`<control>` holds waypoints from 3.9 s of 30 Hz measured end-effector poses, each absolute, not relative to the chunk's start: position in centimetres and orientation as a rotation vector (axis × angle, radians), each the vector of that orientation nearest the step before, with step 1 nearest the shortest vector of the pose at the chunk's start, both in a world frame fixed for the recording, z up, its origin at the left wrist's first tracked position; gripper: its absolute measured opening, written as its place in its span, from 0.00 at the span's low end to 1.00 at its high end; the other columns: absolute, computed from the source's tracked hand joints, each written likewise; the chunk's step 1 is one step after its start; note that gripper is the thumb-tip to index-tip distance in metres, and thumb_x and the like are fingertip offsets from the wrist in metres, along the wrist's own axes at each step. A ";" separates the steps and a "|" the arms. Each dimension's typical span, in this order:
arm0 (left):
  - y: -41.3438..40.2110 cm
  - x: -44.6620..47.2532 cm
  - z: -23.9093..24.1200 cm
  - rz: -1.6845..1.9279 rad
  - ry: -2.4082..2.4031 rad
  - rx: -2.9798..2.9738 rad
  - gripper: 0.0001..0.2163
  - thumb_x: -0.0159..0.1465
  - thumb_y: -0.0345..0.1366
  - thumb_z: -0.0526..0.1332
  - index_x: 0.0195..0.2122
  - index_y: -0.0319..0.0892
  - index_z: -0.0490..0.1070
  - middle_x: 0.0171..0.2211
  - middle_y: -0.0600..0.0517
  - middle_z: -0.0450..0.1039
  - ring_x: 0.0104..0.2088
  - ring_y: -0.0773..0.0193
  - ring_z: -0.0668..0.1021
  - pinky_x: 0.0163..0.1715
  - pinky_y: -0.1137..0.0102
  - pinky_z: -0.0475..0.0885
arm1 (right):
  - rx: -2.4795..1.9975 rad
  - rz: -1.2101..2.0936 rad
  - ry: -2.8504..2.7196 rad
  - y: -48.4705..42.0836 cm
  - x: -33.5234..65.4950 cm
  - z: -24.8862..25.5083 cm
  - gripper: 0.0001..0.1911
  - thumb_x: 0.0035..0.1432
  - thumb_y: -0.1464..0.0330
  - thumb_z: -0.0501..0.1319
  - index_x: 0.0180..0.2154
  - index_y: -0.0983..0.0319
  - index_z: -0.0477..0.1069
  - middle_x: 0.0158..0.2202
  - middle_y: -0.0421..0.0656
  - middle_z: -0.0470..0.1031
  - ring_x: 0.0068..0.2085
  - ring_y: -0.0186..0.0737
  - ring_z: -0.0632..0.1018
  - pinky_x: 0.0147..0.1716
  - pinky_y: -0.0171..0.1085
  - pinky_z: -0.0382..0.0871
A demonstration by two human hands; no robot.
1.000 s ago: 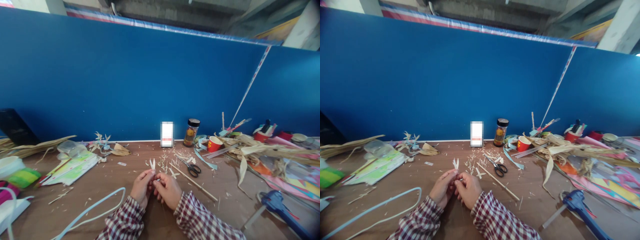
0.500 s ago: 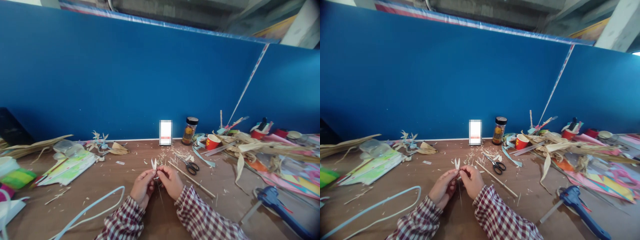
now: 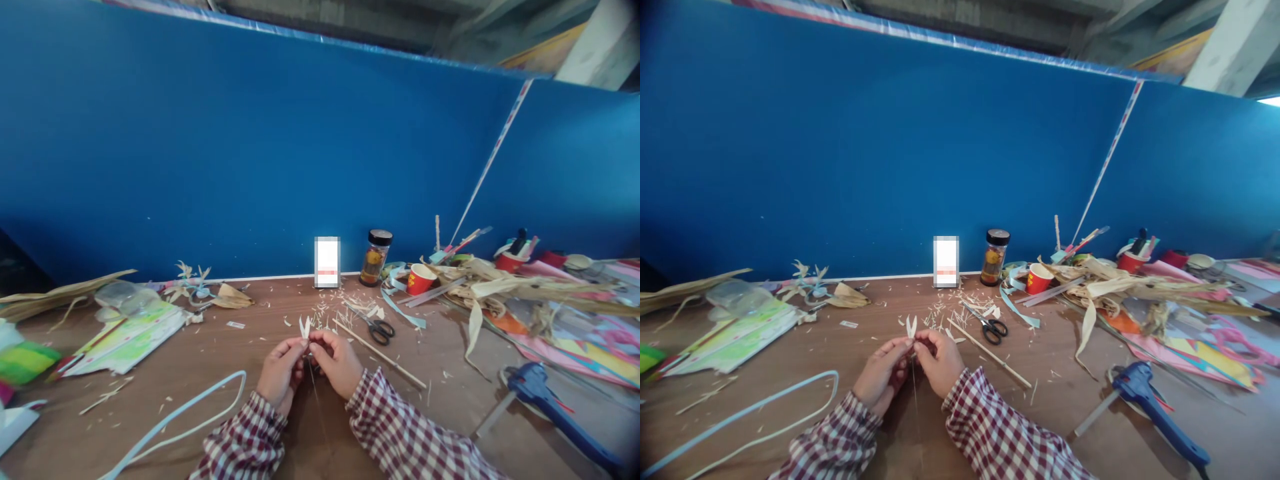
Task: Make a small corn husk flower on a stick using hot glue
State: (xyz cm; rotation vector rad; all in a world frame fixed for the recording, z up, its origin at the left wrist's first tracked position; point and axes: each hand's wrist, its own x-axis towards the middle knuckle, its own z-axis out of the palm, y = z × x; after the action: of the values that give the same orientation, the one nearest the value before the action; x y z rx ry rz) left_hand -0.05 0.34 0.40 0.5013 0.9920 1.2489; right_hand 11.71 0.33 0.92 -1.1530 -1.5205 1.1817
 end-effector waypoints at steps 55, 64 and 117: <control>2.7 -3.5 0.9 1.557 1.038 0.299 0.09 0.43 0.31 0.64 0.25 0.35 0.67 0.16 0.57 0.66 0.13 0.80 0.61 0.10 0.84 0.53 | -1.633 0.345 -2.534 12.4 11.8 4.5 0.09 0.51 0.71 0.54 0.32 0.58 0.73 0.35 0.42 0.74 0.36 0.38 0.72 0.34 0.34 0.62; 2.6 -3.3 0.9 1.544 1.043 0.322 0.11 0.41 0.32 0.66 0.25 0.35 0.68 0.17 0.56 0.66 0.13 0.80 0.62 0.11 0.83 0.54 | -1.625 0.409 -2.675 12.8 13.3 4.6 0.09 0.46 0.71 0.59 0.33 0.57 0.73 0.33 0.39 0.74 0.33 0.36 0.72 0.28 0.31 0.60; 1.2 -1.0 0.4 1.351 1.038 0.583 0.12 0.42 0.37 0.67 0.26 0.35 0.70 0.22 0.53 0.70 0.12 0.82 0.58 0.09 0.83 0.49 | -1.047 1.400 -1.264 4.4 11.2 -0.9 0.15 0.45 0.59 0.61 0.30 0.64 0.68 0.23 0.39 0.71 0.24 0.30 0.71 0.17 0.27 0.61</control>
State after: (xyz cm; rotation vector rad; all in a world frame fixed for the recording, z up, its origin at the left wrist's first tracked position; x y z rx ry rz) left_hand -1.05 1.20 0.43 0.5827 1.0384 1.3505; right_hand 11.25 4.39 -0.95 -1.0467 -1.2641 1.4004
